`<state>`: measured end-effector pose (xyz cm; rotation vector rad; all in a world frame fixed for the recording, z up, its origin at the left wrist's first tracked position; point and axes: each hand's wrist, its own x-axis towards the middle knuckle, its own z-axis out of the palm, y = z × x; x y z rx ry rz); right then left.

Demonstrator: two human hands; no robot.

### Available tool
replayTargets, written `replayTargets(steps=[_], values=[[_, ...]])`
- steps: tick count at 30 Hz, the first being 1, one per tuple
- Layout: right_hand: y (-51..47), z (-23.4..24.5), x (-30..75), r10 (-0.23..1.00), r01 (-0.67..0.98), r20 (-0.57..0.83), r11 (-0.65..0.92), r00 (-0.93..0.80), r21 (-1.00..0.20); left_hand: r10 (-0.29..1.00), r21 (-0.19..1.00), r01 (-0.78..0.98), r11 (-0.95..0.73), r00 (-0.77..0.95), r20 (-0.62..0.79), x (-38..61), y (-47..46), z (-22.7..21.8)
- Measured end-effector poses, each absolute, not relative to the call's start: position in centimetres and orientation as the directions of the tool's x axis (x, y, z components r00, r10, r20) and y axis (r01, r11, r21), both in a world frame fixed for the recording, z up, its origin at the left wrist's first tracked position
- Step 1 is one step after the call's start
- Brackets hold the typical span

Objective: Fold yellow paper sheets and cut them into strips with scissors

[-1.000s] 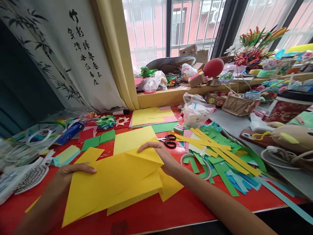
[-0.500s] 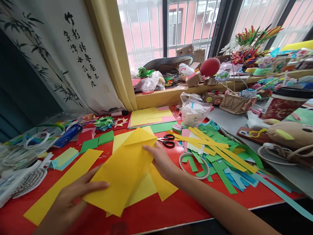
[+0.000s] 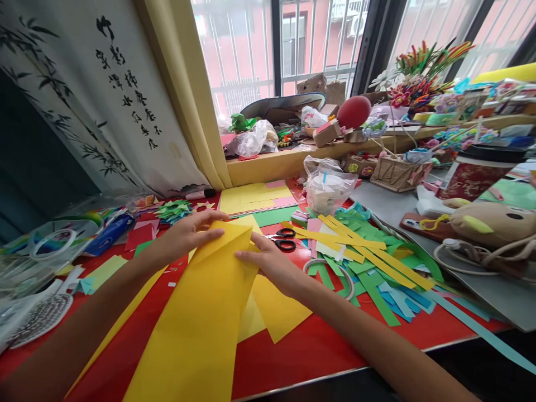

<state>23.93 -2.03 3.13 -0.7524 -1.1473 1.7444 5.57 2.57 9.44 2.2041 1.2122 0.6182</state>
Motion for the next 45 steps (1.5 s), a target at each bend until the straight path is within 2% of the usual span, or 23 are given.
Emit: replayTargets(steps=[2,5,8,12,16,20,24,30,36,45], values=[[-1.8,3.3,24.2,0.922,-0.404,-0.016,-0.185,-0.386,-0.896,0.866,0.732,0.537,-0.419,0.478,0.145,6.0,3.7,9.7],[-1.6,3.6,24.6,0.917,-0.475,0.013,-0.193,-0.398,-0.859,0.911,0.85,0.409,-0.331,0.373,0.175,5.5,4.4,9.7],[-1.7,3.8,24.7,0.918,-0.49,0.013,-0.199,-0.396,-0.849,0.94,0.904,0.337,-0.262,0.302,0.159,4.4,4.2,9.6],[-2.4,3.8,24.1,0.923,-0.442,0.011,-0.175,-0.386,-0.88,0.936,0.836,0.461,-0.296,0.315,0.158,3.9,2.5,10.0],[-3.4,3.9,23.2,0.933,-0.354,0.086,-0.046,-0.348,-0.934,0.887,0.759,0.546,-0.355,0.454,0.087,5.2,-0.1,11.2],[-4.0,4.2,23.1,0.944,-0.287,0.18,0.098,-0.276,-0.953,0.849,0.615,0.61,-0.5,0.485,0.209,6.8,-1.6,11.7],[-4.1,4.3,23.5,0.95,-0.224,0.206,0.154,-0.233,-0.962,0.879,0.526,0.708,-0.472,0.419,0.225,7.3,-1.9,11.3],[-3.7,4.5,23.6,0.965,-0.279,0.122,0.054,-0.233,-0.959,0.871,0.54,0.689,-0.483,0.441,0.217,6.9,-1.6,11.2],[-3.8,4.9,23.9,0.955,-0.171,0.216,0.182,-0.205,-0.968,0.858,0.545,0.666,-0.51,0.442,0.263,7.1,-1.8,11.0],[-3.8,4.9,23.9,0.963,-0.158,0.206,0.179,-0.176,-0.971,0.852,0.561,0.641,-0.523,0.407,0.329,7.4,-2.2,10.6]])
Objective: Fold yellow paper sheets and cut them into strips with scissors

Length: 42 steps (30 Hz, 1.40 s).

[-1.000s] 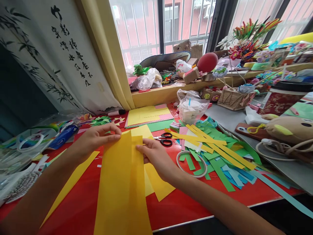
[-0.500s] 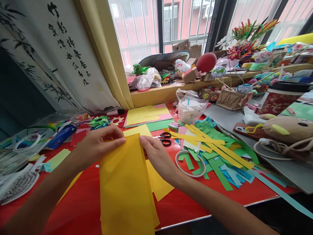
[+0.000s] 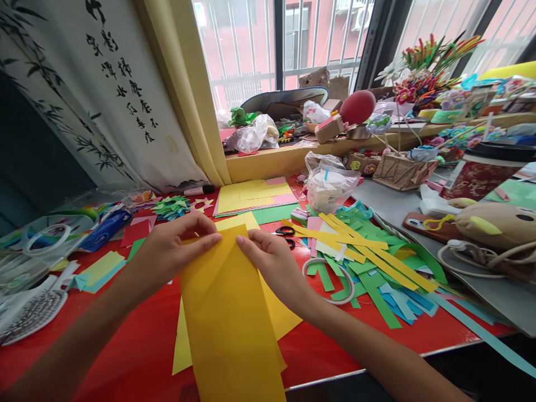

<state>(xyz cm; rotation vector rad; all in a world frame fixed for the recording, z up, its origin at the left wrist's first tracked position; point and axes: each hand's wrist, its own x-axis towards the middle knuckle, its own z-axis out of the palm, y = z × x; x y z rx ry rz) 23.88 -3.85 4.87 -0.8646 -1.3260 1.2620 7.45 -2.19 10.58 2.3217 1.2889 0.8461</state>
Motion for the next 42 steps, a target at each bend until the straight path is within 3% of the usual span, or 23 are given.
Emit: replayTargets(steps=[9,18,27,38,42], values=[[-3.9,4.9,24.0,0.963,-0.122,0.226,0.208,-0.15,-0.97,0.859,0.581,0.633,-0.511,0.386,0.336,7.7,-2.6,10.3],[-4.1,4.9,24.1,0.973,-0.234,0.17,0.131,-0.158,-0.963,0.862,0.624,0.595,-0.507,0.375,0.342,7.9,-3.1,9.7],[-4.8,4.7,23.6,0.977,-0.311,0.042,-0.025,-0.209,-0.95,0.959,0.845,0.457,-0.279,0.173,0.223,5.1,-4.6,8.2],[-5.1,4.2,22.7,0.979,-0.277,0.06,0.003,-0.196,-0.961,0.983,0.921,0.359,-0.155,0.147,0.109,4.0,-5.7,6.6],[-5.2,4.3,22.7,0.977,-0.254,0.047,-0.007,-0.209,-0.967,0.981,0.912,0.37,-0.179,0.135,0.138,4.2,-5.7,6.5]])
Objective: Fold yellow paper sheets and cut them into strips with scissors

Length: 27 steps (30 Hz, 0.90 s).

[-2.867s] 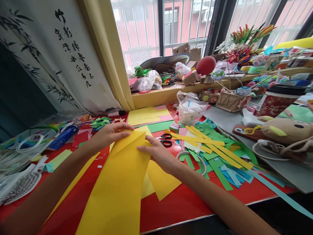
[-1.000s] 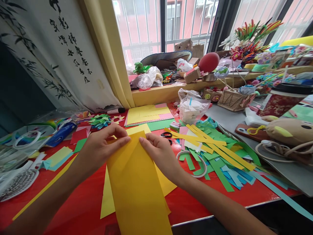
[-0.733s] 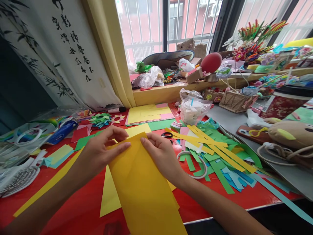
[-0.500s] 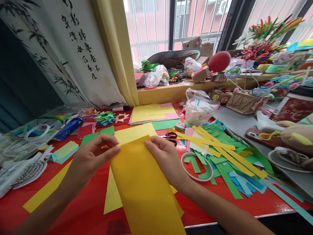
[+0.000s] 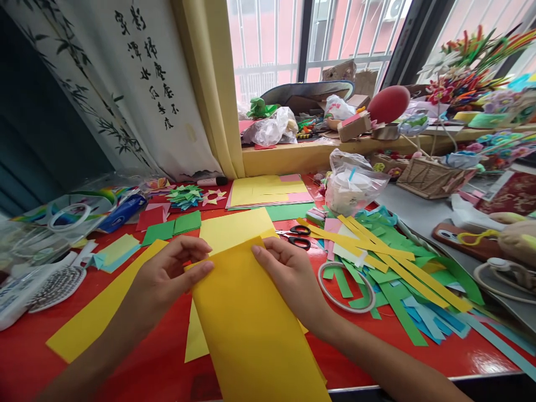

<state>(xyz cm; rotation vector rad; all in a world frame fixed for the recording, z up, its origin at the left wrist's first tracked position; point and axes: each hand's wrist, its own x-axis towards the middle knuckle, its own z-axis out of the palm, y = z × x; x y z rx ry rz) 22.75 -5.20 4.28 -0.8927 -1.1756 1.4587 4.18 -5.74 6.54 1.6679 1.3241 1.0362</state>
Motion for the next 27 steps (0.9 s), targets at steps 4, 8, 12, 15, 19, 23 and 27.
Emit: replayTargets(steps=[4,8,12,15,19,23,27], values=[[-5.17,4.26,22.83,0.976,-0.235,0.041,-0.01,-0.213,-0.972,0.975,0.901,0.379,-0.211,0.148,0.166,4.31,-5.7,6.39],[-5.23,4.15,22.94,0.98,-0.194,0.032,-0.007,-0.198,-0.981,0.971,0.896,0.381,-0.23,0.156,0.183,4.31,-5.73,6.27],[-5.32,4.08,23.07,0.983,-0.163,0.038,0.009,-0.179,-0.987,0.971,0.892,0.389,-0.23,0.15,0.186,4.4,-5.78,6.2],[-5.21,4.02,23.13,0.986,-0.147,0.058,0.035,-0.154,-0.989,0.969,0.891,0.388,-0.236,0.158,0.188,4.42,-5.79,6.07],[-4.97,3.91,23.14,0.988,-0.114,0.066,0.05,-0.142,-0.992,0.97,0.885,0.402,-0.236,0.158,0.186,4.37,-5.81,5.96],[-4.94,3.9,23.15,0.987,-0.101,0.079,0.065,-0.14,-0.993,0.969,0.88,0.409,-0.24,0.152,0.193,4.4,-5.76,5.94],[-5.03,3.96,23.18,0.987,-0.08,0.094,0.084,-0.128,-0.993,0.969,0.876,0.417,-0.241,0.156,0.192,4.48,-5.78,6.01]])
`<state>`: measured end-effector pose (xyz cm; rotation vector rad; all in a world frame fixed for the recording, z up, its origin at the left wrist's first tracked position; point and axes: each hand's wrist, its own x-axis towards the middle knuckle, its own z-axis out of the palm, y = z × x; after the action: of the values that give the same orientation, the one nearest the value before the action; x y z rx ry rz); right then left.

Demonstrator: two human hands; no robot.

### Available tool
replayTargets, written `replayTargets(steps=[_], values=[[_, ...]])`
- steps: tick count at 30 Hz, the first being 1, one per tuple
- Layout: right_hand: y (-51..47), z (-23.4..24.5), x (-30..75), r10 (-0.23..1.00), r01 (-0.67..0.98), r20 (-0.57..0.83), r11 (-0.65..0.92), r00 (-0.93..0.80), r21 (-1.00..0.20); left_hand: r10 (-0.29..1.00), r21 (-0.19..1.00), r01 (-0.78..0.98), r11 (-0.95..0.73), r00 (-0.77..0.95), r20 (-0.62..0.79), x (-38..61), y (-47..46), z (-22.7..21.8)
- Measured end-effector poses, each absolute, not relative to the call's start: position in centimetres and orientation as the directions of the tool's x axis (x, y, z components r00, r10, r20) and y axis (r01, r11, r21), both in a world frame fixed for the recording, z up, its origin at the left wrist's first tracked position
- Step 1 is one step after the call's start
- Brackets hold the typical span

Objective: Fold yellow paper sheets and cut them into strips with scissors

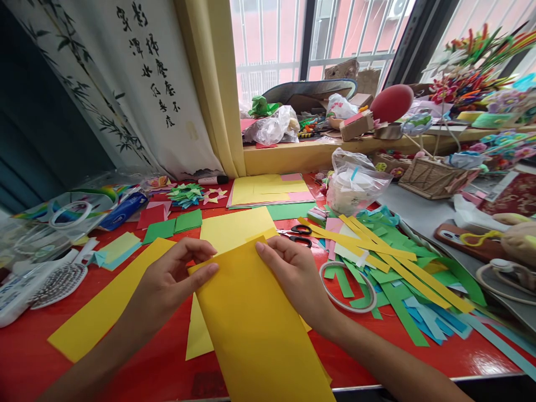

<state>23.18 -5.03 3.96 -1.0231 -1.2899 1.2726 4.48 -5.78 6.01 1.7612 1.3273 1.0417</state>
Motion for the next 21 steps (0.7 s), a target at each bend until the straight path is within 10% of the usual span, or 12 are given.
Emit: replayTargets(steps=[21], values=[[-5.1,3.87,23.25,0.988,-0.044,0.093,0.088,-0.125,-0.995,0.97,0.88,0.413,-0.234,0.161,0.182,4.51,-5.94,6.04]])
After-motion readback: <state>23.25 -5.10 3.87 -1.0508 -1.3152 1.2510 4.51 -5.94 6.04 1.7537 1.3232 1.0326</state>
